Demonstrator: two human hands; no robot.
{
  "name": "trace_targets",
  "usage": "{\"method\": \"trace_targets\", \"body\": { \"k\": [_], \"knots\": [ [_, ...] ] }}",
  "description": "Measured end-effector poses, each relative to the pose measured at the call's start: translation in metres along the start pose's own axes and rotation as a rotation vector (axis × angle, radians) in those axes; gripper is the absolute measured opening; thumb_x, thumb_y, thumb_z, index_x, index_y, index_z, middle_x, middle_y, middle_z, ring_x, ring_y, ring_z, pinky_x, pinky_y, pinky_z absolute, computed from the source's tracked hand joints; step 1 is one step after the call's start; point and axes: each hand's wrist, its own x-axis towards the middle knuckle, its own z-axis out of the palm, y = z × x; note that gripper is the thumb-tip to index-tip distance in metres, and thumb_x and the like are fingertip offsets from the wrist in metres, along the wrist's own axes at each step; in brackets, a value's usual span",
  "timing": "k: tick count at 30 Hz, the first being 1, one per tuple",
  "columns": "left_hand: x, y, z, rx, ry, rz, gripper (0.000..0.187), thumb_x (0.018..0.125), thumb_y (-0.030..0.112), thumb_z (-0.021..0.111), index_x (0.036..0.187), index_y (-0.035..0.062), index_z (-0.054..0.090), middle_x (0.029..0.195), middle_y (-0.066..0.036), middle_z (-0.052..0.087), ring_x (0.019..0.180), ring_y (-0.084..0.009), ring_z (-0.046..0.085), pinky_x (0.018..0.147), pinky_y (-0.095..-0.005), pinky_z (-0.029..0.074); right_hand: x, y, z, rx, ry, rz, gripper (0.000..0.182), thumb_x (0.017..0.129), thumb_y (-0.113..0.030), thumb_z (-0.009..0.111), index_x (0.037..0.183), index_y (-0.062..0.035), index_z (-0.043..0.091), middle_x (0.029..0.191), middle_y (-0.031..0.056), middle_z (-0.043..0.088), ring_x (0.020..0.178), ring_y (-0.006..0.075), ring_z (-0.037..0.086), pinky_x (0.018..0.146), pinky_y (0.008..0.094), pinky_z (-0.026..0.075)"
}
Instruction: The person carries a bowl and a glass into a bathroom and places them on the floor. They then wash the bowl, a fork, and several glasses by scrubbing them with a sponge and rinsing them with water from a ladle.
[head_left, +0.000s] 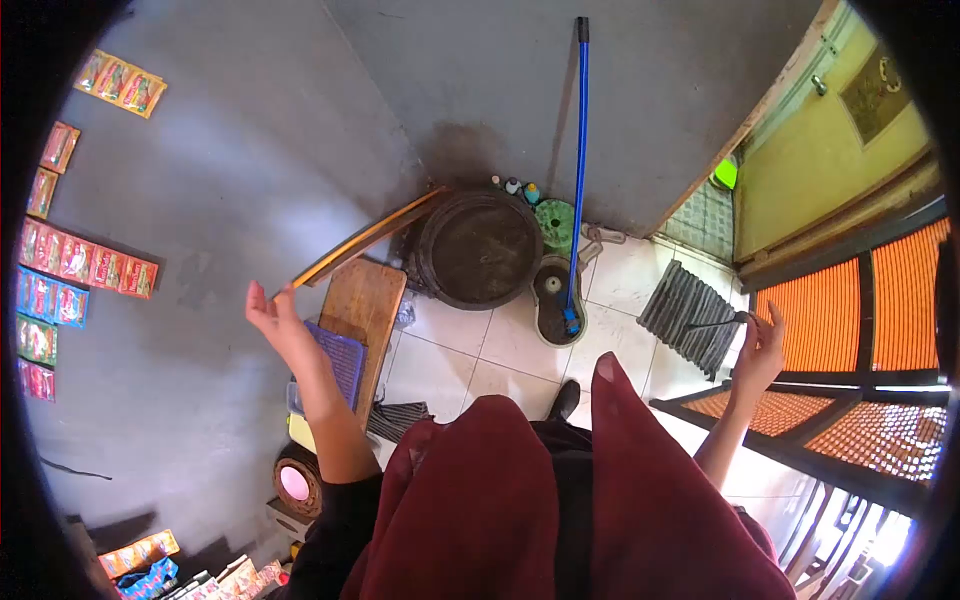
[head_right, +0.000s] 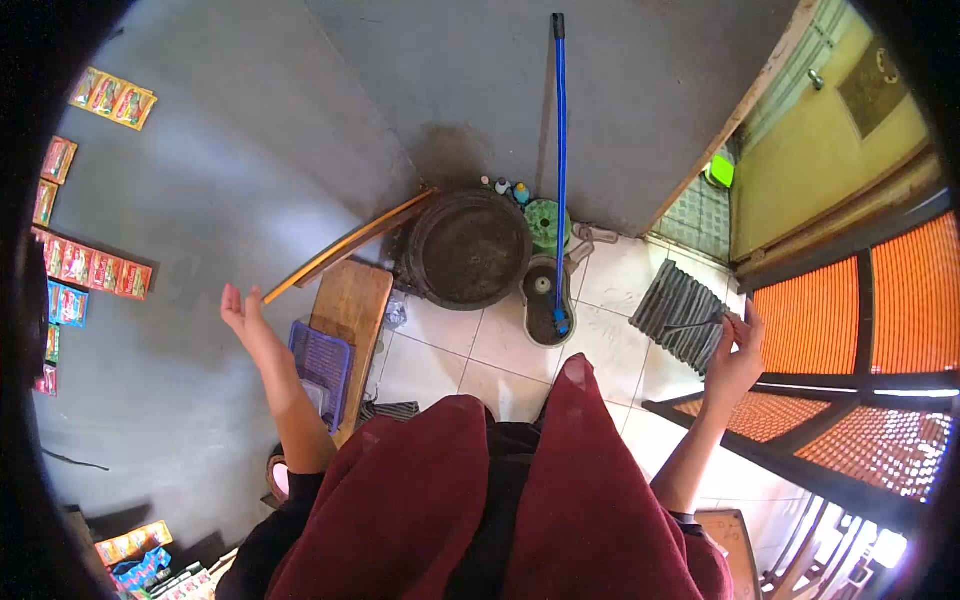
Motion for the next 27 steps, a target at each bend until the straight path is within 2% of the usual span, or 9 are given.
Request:
{"method": "trace_targets", "body": {
  "k": [4,6,11,14,18,22,24,25,27],
  "knots": [
    [-0.025,-0.041,-0.021,0.026,-0.094,-0.070,0.048,0.075,0.009,0.051,0.117,0.0006,0.030,0.122,-0.014,0.031,0.115,-0.0221,0.027,0.094,-0.0315,0.021,-0.014,-0.007,-0.009,-0.022,-0.014,-0.050,0.034,0.077,-0.004,0.052,0.110,-0.0071,0.044,0.080,0.0107,0.061,0.072,0.0160,0.059,0.061,0.0250,0.045],
    [-0.036,-0.061,-0.027,0.007,-0.266,-0.220,0.047,0.075,0.009,0.050,0.117,0.0002,0.031,0.121,-0.014,0.032,0.113,-0.0216,0.030,0.094,-0.0303,0.021,-0.026,-0.016,-0.017,-0.037,-0.038,-0.025,0.033,0.077,-0.004,0.052,0.109,-0.0079,0.045,0.079,0.0115,0.061,0.071,0.0163,0.059,0.061,0.0254,0.045],
    [-0.051,-0.091,-0.011,-0.025,-0.460,-0.318,0.046,0.075,0.008,0.050,0.116,0.0002,0.032,0.121,-0.014,0.033,0.115,-0.0212,0.029,0.095,-0.0304,0.021,-0.061,-0.026,-0.030,-0.070,-0.045,0.008,0.034,0.076,-0.005,0.054,0.108,-0.0098,0.047,0.077,0.0098,0.060,0.070,0.0165,0.059,0.061,0.0269,0.045],
    [-0.073,-0.111,0.009,-0.145,-0.647,-0.367,0.047,0.073,0.008,0.051,0.116,0.0010,0.033,0.120,-0.013,0.034,0.115,-0.0213,0.029,0.096,-0.0329,0.021,-0.070,-0.019,-0.034,-0.080,-0.081,0.041,0.035,0.075,-0.004,0.054,0.109,-0.0094,0.046,0.077,0.0094,0.060,0.072,0.0167,0.059,0.064,0.0268,0.045],
    [-0.116,-0.107,0.047,-0.058,-0.815,-0.260,0.048,0.071,0.009,0.054,0.114,0.0011,0.035,0.117,-0.014,0.036,0.113,-0.0226,0.031,0.095,-0.0344,0.021,-0.060,0.005,-0.041,-0.057,-0.085,0.064,0.034,0.074,-0.003,0.055,0.106,-0.0089,0.047,0.076,0.0100,0.060,0.070,0.0182,0.060,0.061,0.0287,0.045],
    [-0.177,-0.091,0.090,-0.003,-0.946,-0.234,0.047,0.071,0.011,0.055,0.113,0.0019,0.035,0.117,-0.015,0.037,0.113,-0.0232,0.031,0.096,-0.0342,0.020,-0.030,0.044,-0.036,0.016,-0.145,0.031,0.033,0.073,-0.002,0.055,0.105,-0.0064,0.047,0.076,0.0112,0.060,0.069,0.0177,0.060,0.061,0.0284,0.045],
    [-0.205,-0.087,0.114,-0.028,-1.098,-0.338,0.046,0.072,0.012,0.054,0.112,0.0030,0.035,0.117,-0.014,0.036,0.113,-0.0239,0.030,0.095,-0.0342,0.020,-0.012,0.055,-0.035,0.069,-0.152,0.035,0.032,0.073,-0.001,0.055,0.104,-0.0061,0.048,0.075,0.0112,0.060,0.068,0.0180,0.060,0.061,0.0280,0.046],
    [-0.217,-0.081,0.128,-0.027,-1.113,-0.325,0.046,0.072,0.012,0.054,0.112,0.0030,0.035,0.117,-0.014,0.036,0.113,-0.0239,0.030,0.095,-0.0342,0.020,-0.002,0.060,-0.033,0.115,-0.158,0.030,0.032,0.073,-0.001,0.055,0.104,-0.0057,0.048,0.075,0.0112,0.060,0.068,0.0182,0.059,0.061,0.0277,0.046],
    [-0.240,-0.069,0.161,-0.015,-1.213,-0.472,0.045,0.073,0.013,0.054,0.112,0.0034,0.035,0.117,-0.013,0.036,0.113,-0.0247,0.030,0.095,-0.0348,0.020,0.017,0.073,-0.030,0.103,-0.155,-0.029,0.034,0.071,0.000,0.056,0.104,-0.0058,0.048,0.074,0.0114,0.060,0.067,0.0191,0.060,0.061,0.0274,0.046]
  ]
}}
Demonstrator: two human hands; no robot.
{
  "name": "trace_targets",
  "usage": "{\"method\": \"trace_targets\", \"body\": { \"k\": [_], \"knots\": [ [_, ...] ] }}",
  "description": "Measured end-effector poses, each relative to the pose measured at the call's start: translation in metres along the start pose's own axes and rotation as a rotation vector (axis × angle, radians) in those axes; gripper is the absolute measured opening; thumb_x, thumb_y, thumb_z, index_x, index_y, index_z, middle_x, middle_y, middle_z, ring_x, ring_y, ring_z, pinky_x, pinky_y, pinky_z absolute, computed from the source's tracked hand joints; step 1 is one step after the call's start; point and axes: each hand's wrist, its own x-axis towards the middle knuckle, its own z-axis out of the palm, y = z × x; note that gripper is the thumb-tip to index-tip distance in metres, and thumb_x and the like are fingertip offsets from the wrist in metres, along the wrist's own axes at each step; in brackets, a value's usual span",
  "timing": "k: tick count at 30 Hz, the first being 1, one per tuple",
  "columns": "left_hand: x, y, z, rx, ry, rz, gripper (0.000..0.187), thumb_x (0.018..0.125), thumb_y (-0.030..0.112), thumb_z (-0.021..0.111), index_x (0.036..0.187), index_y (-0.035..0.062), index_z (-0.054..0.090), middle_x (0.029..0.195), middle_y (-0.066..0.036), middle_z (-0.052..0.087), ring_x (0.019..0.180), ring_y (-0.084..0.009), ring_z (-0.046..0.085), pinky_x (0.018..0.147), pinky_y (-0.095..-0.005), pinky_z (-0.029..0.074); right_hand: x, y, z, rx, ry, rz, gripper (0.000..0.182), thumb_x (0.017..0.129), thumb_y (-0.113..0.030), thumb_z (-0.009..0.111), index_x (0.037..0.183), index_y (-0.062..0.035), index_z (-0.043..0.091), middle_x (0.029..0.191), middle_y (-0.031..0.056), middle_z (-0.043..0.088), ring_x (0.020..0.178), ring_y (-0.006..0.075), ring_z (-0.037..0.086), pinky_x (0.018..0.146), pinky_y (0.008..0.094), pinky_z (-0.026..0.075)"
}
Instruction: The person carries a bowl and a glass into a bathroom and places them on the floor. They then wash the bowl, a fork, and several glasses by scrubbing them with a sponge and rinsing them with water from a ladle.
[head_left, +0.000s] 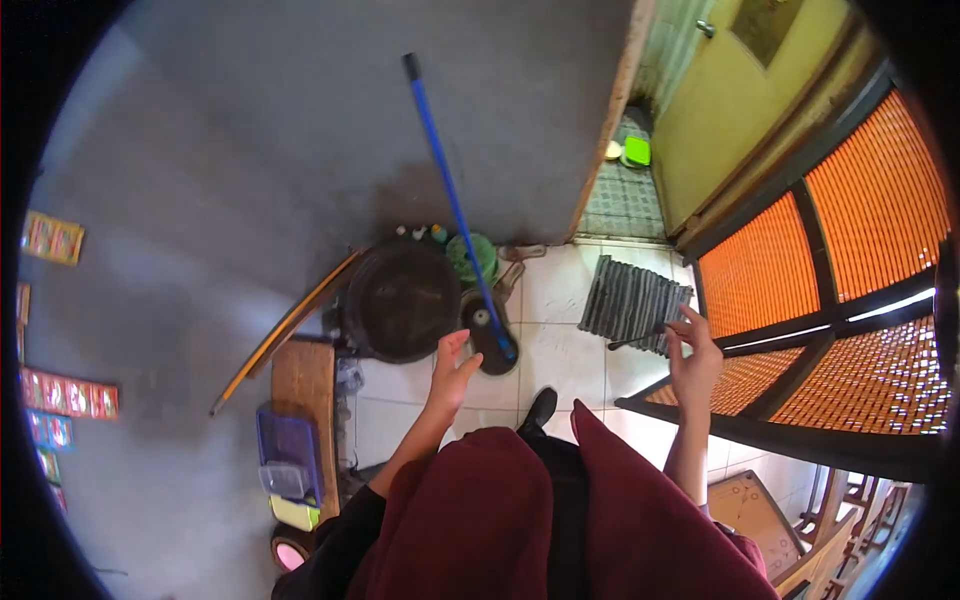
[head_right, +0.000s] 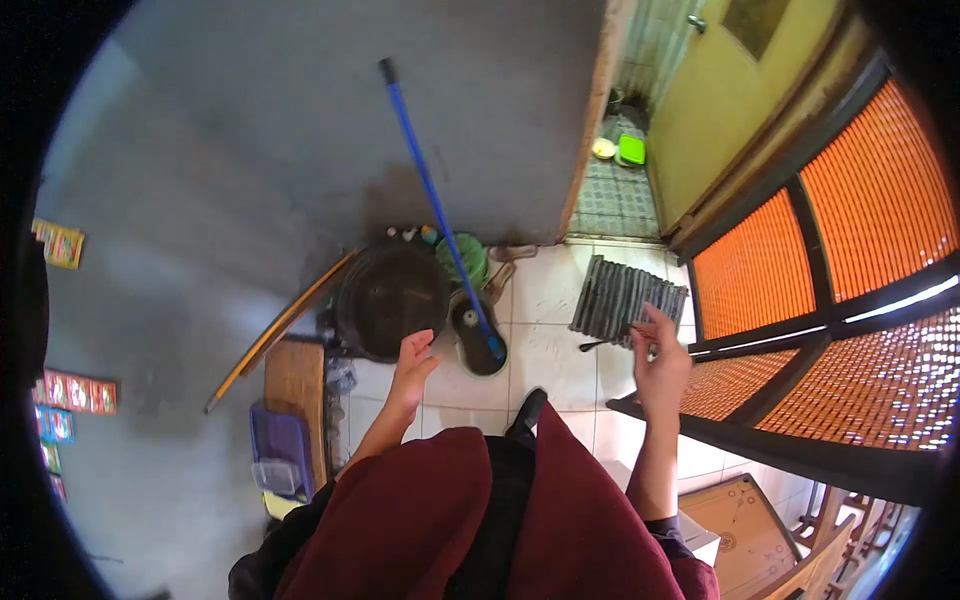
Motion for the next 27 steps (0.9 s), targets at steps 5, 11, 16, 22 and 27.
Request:
{"method": "trace_targets", "body": {
  "k": [5,11,16,22,27],
  "knots": [
    [0.053,0.019,0.076,0.021,-0.197,0.062,0.040,0.075,0.011,0.053,0.111,0.0051,0.037,0.113,-0.011,0.040,0.111,-0.0251,0.034,0.090,-0.0335,0.028,0.047,0.022,0.007,0.136,-0.021,-0.038,0.033,0.069,0.000,0.058,0.100,-0.0063,0.050,0.074,0.0104,0.060,0.068,0.0191,0.060,0.059,0.0267,0.046],
    [0.105,0.025,0.158,0.306,-0.506,0.203,0.030,0.078,0.015,0.049,0.105,0.0024,0.043,0.103,-0.011,0.047,0.094,-0.0208,0.047,0.082,-0.0296,0.035,0.109,0.046,0.017,0.246,0.010,0.001,0.030,0.069,-0.002,0.058,0.098,-0.0054,0.052,0.074,0.0111,0.060,0.068,0.0193,0.060,0.060,0.0260,0.047],
    [0.180,0.038,0.212,0.321,-0.777,0.076,0.026,0.080,0.016,0.048,0.103,0.0038,0.047,0.099,-0.008,0.048,0.082,-0.0170,0.049,0.074,-0.0277,0.038,0.181,0.088,0.020,0.198,0.024,0.020,0.030,0.071,-0.004,0.058,0.099,-0.0059,0.051,0.073,0.0111,0.060,0.067,0.0193,0.060,0.059,0.0267,0.047],
    [0.292,0.066,0.288,0.377,-0.763,0.404,0.026,0.079,0.017,0.049,0.102,0.0055,0.047,0.092,-0.008,0.049,0.078,-0.0185,0.049,0.071,-0.0278,0.039,0.301,0.137,0.025,0.206,0.021,0.118,0.026,0.072,-0.001,0.056,0.098,-0.0036,0.052,0.072,0.0105,0.060,0.067,0.0147,0.060,0.061,0.0251,0.047],
    [0.390,0.103,0.346,0.305,-0.993,0.212,0.022,0.081,0.016,0.047,0.098,0.0016,0.047,0.089,-0.008,0.055,0.079,-0.0156,0.053,0.071,-0.0272,0.040,0.390,0.169,0.027,0.197,0.127,0.151,0.024,0.073,-0.002,0.056,0.097,-0.0023,0.052,0.073,0.0102,0.058,0.067,0.0136,0.058,0.060,0.0240,0.046]
  ]
}}
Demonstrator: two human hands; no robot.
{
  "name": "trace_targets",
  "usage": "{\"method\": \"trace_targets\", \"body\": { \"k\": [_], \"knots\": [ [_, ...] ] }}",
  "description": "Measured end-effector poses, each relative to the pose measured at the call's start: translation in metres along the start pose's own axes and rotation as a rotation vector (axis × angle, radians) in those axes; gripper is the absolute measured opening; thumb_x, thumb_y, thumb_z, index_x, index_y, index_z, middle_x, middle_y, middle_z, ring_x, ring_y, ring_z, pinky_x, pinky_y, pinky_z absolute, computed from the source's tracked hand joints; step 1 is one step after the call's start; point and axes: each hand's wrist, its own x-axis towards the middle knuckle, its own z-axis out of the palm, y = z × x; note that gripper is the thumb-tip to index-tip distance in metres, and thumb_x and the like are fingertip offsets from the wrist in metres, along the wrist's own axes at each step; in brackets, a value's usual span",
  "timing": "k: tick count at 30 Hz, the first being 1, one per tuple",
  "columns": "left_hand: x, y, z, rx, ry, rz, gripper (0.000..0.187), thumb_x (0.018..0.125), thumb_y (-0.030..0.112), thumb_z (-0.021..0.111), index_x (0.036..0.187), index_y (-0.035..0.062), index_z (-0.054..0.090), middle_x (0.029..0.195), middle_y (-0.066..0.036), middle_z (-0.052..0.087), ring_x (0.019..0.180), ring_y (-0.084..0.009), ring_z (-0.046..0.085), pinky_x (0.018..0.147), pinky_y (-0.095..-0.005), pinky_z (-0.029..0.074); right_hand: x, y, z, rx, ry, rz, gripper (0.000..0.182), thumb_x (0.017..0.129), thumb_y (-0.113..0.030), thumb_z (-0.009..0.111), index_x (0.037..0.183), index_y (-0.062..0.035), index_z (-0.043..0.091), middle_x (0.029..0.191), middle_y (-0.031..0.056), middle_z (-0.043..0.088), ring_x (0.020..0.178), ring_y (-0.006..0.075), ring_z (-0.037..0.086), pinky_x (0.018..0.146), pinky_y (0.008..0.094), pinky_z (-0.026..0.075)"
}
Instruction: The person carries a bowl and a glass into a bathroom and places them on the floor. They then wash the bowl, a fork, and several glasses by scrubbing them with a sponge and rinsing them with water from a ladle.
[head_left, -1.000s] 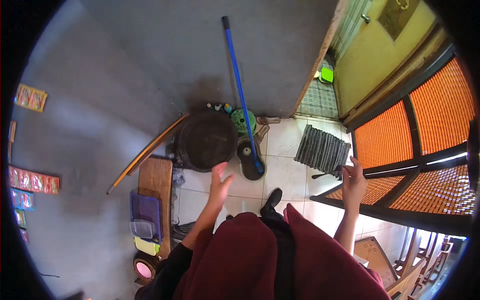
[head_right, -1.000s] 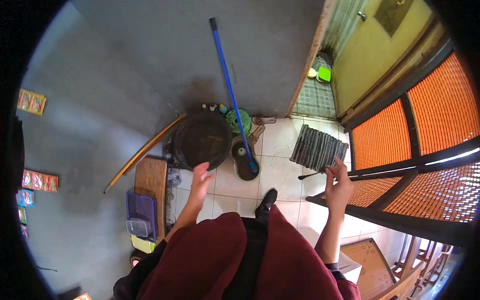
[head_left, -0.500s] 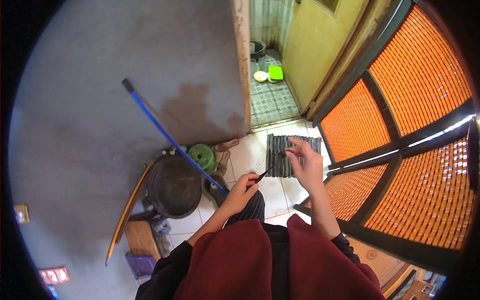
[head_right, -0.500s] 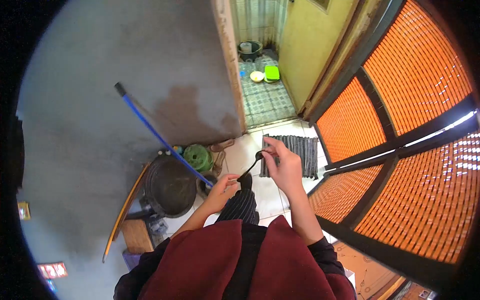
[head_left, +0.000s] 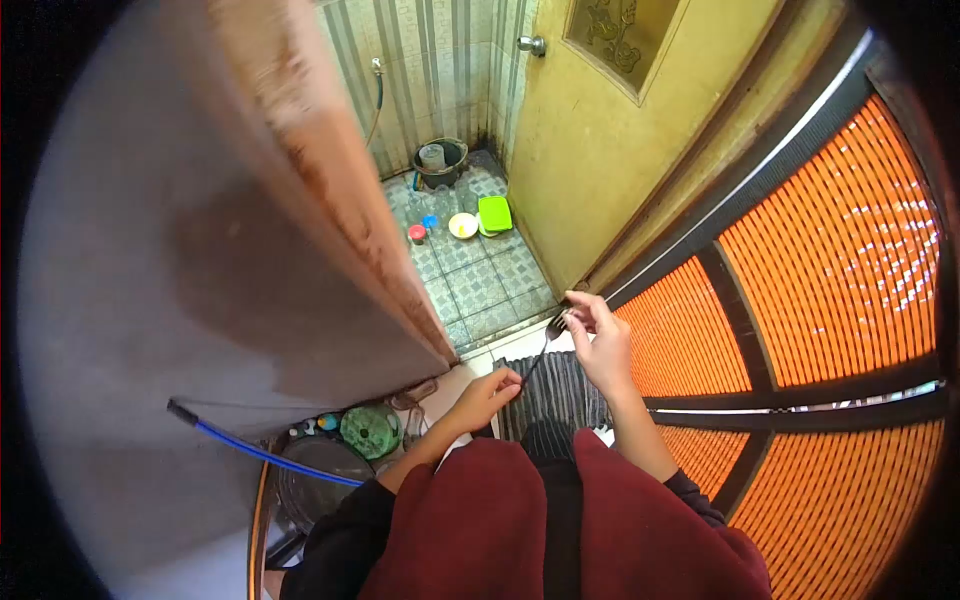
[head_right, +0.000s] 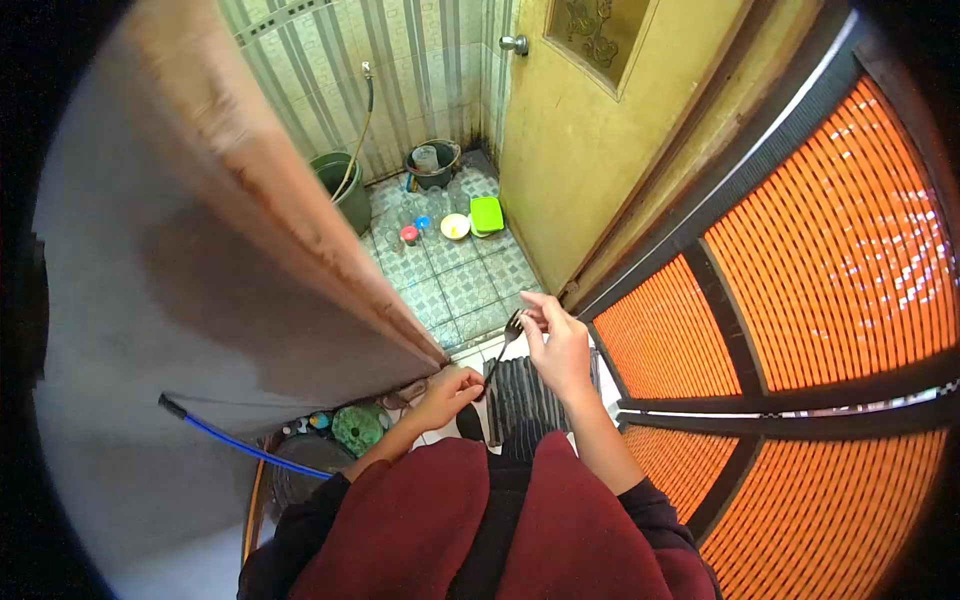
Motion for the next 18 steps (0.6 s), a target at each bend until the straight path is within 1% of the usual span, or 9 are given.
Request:
{"method": "trace_targets", "body": {
  "k": [3,5,9,10,11,12,13,14,18],
  "knots": [
    [0.049,-0.005,-0.014,-0.146,0.012,0.022,0.017,0.083,0.012,0.043,0.093,-0.0003,0.049,0.084,-0.006,0.056,0.075,-0.0121,0.053,0.068,-0.0238,0.041,0.040,0.029,0.004,0.023,0.128,0.085,0.021,0.074,-0.003,0.055,0.095,-0.0008,0.052,0.075,0.0121,0.058,0.066,0.0143,0.058,0.059,0.0243,0.046],
    [0.082,0.002,-0.024,-0.262,-0.078,-0.061,0.016,0.084,0.011,0.042,0.091,0.0001,0.050,0.080,-0.005,0.056,0.073,-0.0098,0.052,0.065,-0.0219,0.040,0.068,0.053,0.001,0.139,0.158,0.184,0.021,0.075,-0.003,0.054,0.096,-0.0007,0.052,0.075,0.0114,0.058,0.066,0.0122,0.057,0.059,0.0233,0.045],
    [0.156,0.011,-0.038,-0.309,0.113,-0.063,0.016,0.085,0.012,0.040,0.090,0.0006,0.051,0.076,-0.005,0.056,0.066,-0.0084,0.050,0.060,-0.0207,0.040,0.131,0.122,0.018,0.450,0.210,0.304,0.037,0.075,-0.005,0.055,0.108,0.0022,0.039,0.085,0.0130,0.056,0.072,0.0131,0.055,0.062,0.0238,0.045],
    [0.178,-0.001,-0.044,-0.289,0.128,-0.068,0.017,0.085,0.013,0.039,0.092,0.0015,0.050,0.074,-0.005,0.056,0.062,-0.0078,0.049,0.058,-0.0203,0.040,0.144,0.152,0.030,0.388,0.123,0.389,0.042,0.075,-0.010,0.057,0.110,0.0026,0.037,0.092,0.0151,0.054,0.078,0.0147,0.054,0.066,0.0261,0.044],
    [0.197,-0.004,-0.052,-0.278,0.155,-0.046,0.017,0.085,0.013,0.039,0.092,0.0015,0.050,0.074,-0.005,0.056,0.062,-0.0078,0.049,0.058,-0.0203,0.040,0.156,0.195,0.049,0.265,-0.011,0.356,0.045,0.075,-0.017,0.058,0.110,0.0025,0.038,0.093,0.0148,0.054,0.081,0.0163,0.054,0.069,0.0287,0.043],
    [0.216,-0.005,-0.058,-0.371,0.206,-0.148,0.017,0.085,0.013,0.039,0.093,0.0023,0.050,0.073,-0.004,0.056,0.061,-0.0074,0.048,0.057,-0.0198,0.040,0.170,0.216,0.064,0.207,-0.179,0.335,0.044,0.076,-0.021,0.057,0.109,0.0021,0.040,0.093,0.0121,0.055,0.082,0.0169,0.053,0.071,0.0295,0.042],
    [0.238,-0.005,-0.066,-0.467,0.255,-0.256,0.018,0.085,0.014,0.039,0.094,0.0031,0.049,0.073,-0.004,0.057,0.060,-0.0070,0.048,0.056,-0.0194,0.039,0.197,0.188,0.061,0.427,-0.395,0.650,0.039,0.076,-0.021,0.056,0.105,0.0027,0.043,0.091,0.0101,0.055,0.082,0.0164,0.053,0.070,0.0283,0.042],
    [0.258,-0.006,-0.073,-0.437,0.294,-0.296,0.018,0.086,0.016,0.039,0.096,0.0037,0.048,0.073,-0.004,0.057,0.059,-0.0066,0.047,0.056,-0.0185,0.039,0.215,0.195,0.070,0.644,-0.487,0.824,0.036,0.077,-0.021,0.054,0.106,-0.0032,0.043,0.089,0.0065,0.054,0.074,0.0117,0.054,0.058,0.0209,0.041],
    [0.325,-0.013,-0.099,-0.379,0.445,-0.296,0.019,0.085,0.017,0.041,0.096,0.0027,0.048,0.075,-0.004,0.057,0.058,-0.0083,0.050,0.053,-0.0197,0.040,0.281,0.237,0.124,0.613,-0.622,0.762,0.027,0.078,-0.021,0.053,0.099,-0.0043,0.047,0.084,0.0056,0.055,0.069,0.0114,0.054,0.057,0.0212,0.041]
  ]
}}
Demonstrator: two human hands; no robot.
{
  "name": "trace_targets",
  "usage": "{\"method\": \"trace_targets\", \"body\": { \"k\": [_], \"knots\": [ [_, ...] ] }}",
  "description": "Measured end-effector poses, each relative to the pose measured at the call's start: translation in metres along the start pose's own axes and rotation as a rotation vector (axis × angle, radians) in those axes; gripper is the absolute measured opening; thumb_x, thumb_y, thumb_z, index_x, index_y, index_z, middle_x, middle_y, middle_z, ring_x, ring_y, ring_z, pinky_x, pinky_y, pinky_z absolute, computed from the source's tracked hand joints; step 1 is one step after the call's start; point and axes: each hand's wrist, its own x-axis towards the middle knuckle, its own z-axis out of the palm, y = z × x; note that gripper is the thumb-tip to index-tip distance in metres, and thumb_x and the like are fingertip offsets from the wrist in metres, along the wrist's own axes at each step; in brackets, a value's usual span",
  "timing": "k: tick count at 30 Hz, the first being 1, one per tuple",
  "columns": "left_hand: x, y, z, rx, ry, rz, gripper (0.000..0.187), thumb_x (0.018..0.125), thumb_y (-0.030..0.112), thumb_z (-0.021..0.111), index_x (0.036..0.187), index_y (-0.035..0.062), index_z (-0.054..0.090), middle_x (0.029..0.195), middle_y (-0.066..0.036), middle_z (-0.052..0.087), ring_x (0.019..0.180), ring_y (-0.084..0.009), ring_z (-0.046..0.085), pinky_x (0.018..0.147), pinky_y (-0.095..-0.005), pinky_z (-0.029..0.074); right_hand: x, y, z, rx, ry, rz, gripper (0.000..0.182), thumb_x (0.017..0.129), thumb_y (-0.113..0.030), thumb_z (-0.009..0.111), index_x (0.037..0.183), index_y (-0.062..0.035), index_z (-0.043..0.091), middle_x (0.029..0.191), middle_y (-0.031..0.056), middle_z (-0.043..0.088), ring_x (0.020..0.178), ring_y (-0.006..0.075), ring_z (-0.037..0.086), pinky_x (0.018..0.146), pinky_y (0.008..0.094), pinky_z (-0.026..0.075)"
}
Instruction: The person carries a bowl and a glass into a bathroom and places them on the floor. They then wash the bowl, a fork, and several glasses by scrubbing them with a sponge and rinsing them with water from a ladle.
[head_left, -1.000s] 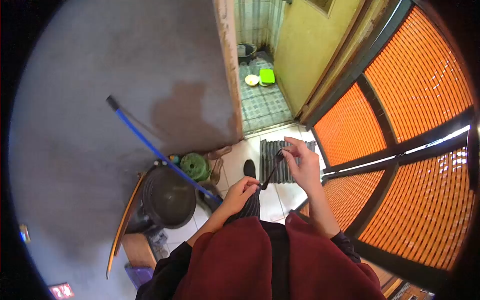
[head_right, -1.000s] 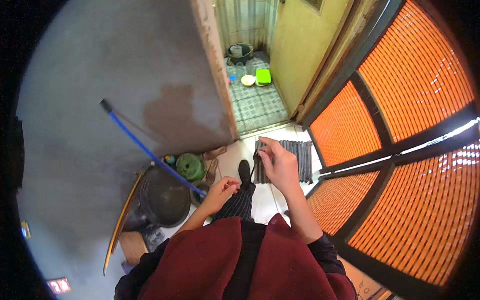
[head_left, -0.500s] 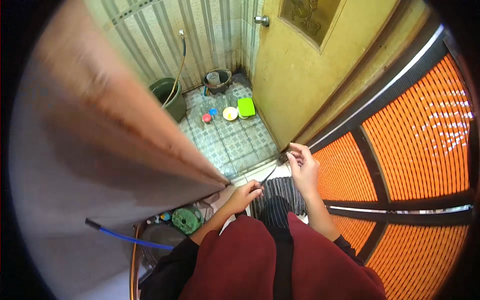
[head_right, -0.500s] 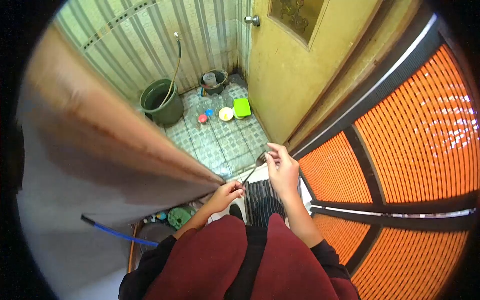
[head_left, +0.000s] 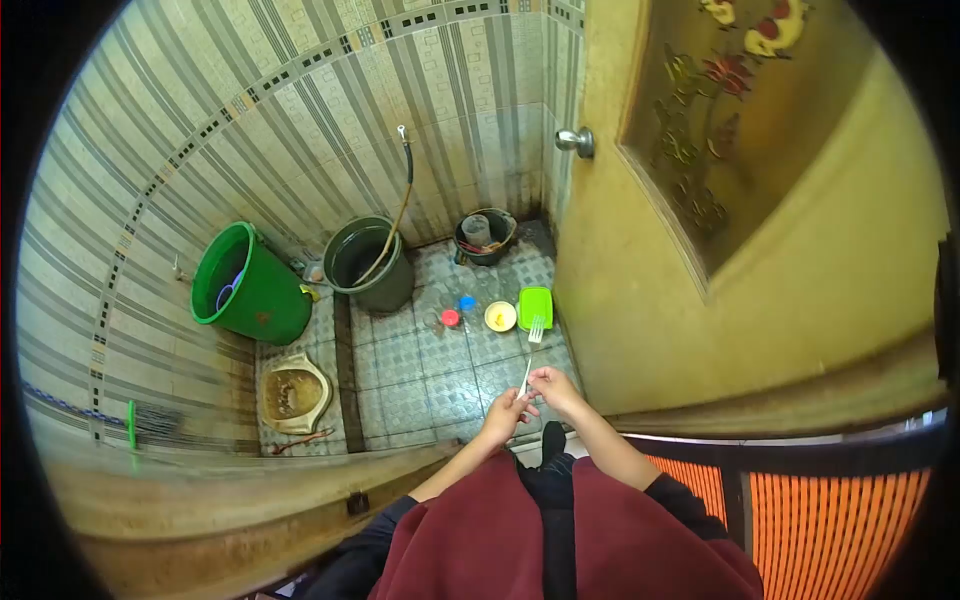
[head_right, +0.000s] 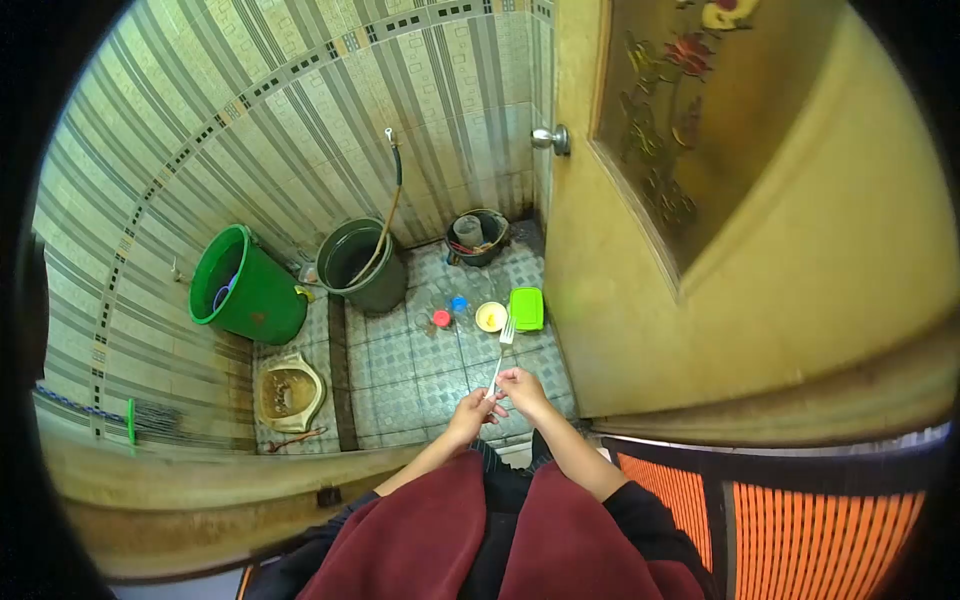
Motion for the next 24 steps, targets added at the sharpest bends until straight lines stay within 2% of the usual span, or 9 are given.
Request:
{"method": "trace_targets", "body": {
  "k": [3,5,7,9,12,15,18,23,24],
  "knots": [
    [0.041,0.005,-0.010,-0.038,0.081,0.030,0.020,0.085,0.018,0.041,0.095,0.0025,0.048,0.079,-0.005,0.057,0.064,-0.0095,0.054,0.053,-0.0207,0.041,0.063,0.002,-0.007,-0.208,-0.074,-0.070,0.017,0.079,-0.020,0.051,0.089,-0.0055,0.051,0.079,0.0045,0.056,0.066,0.0110,0.053,0.057,0.0213,0.041],
    [0.062,0.007,-0.024,-0.110,0.114,0.016,0.020,0.085,0.018,0.041,0.095,0.0020,0.048,0.082,-0.006,0.056,0.070,-0.0106,0.056,0.055,-0.0206,0.042,0.091,-0.010,0.003,-0.047,-0.149,0.164,0.012,0.080,-0.018,0.050,0.082,-0.0061,0.052,0.075,0.0039,0.056,0.063,0.0109,0.052,0.057,0.0213,0.041],
    [0.092,0.012,-0.047,-0.070,0.114,-0.155,0.018,0.085,0.019,0.042,0.095,0.0046,0.047,0.082,-0.005,0.057,0.064,-0.0088,0.053,0.054,-0.0185,0.040,0.133,-0.012,0.009,-0.048,-0.190,0.227,0.011,0.080,-0.017,0.050,0.083,-0.0066,0.050,0.077,0.0041,0.056,0.065,0.0121,0.053,0.058,0.0236,0.042],
    [0.132,-0.003,-0.075,-0.142,0.078,-0.142,0.016,0.085,0.020,0.042,0.094,0.0079,0.047,0.083,-0.003,0.057,0.062,-0.0075,0.051,0.055,-0.0189,0.039,0.177,-0.008,0.012,-0.001,-0.121,0.412,0.012,0.080,-0.017,0.049,0.087,-0.0070,0.048,0.080,0.0041,0.056,0.067,0.0148,0.054,0.063,0.0279,0.044],
    [0.180,-0.020,-0.115,-0.146,0.136,-0.333,0.022,0.084,0.024,0.041,0.101,0.0110,0.046,0.089,-0.001,0.058,0.067,-0.0081,0.051,0.059,-0.0224,0.039,0.251,0.010,0.011,0.016,-0.055,0.520,0.014,0.079,-0.015,0.049,0.091,-0.0082,0.045,0.082,0.0044,0.056,0.068,0.0175,0.055,0.068,0.0323,0.045],
    [0.225,-0.045,-0.159,-0.195,0.270,-0.415,0.025,0.082,0.025,0.044,0.103,0.0121,0.046,0.094,0.000,0.057,0.070,-0.0098,0.051,0.061,-0.0235,0.039,0.331,0.073,-0.001,0.039,0.090,0.568,0.015,0.077,-0.012,0.050,0.090,-0.0079,0.045,0.073,0.0045,0.054,0.062,0.0173,0.054,0.060,0.0344,0.047],
    [0.259,-0.096,-0.212,-0.243,0.430,-0.486,0.026,0.080,0.026,0.048,0.103,0.0143,0.047,0.095,0.001,0.056,0.072,-0.0120,0.052,0.064,-0.0261,0.038,0.413,0.152,-0.021,0.030,0.294,0.669,0.010,0.076,-0.011,0.048,0.084,-0.0058,0.048,0.059,0.0051,0.051,0.045,0.0164,0.048,0.039,0.0341,0.041],
    [0.260,-0.188,-0.271,-0.342,0.734,-0.605,0.027,0.077,0.024,0.052,0.102,0.0143,0.047,0.091,0.001,0.056,0.070,-0.0134,0.053,0.059,-0.0253,0.039,0.497,0.227,-0.041,-0.367,0.257,0.841,0.020,0.077,-0.020,0.044,0.068,-0.0056,0.054,0.058,0.0014,0.055,0.041,0.0121,0.046,0.036,0.0276,0.037],
    [0.259,-0.207,-0.276,-0.347,0.800,-0.624,0.025,0.078,0.020,0.051,0.102,0.0131,0.047,0.092,-0.001,0.056,0.066,-0.0121,0.052,0.055,-0.0237,0.039,0.513,0.247,-0.044,-0.340,0.335,0.868,0.018,0.074,-0.021,0.050,0.067,-0.0054,0.057,0.056,0.0052,0.056,0.045,0.0168,0.051,0.039,0.0314,0.041]
  ]
}}
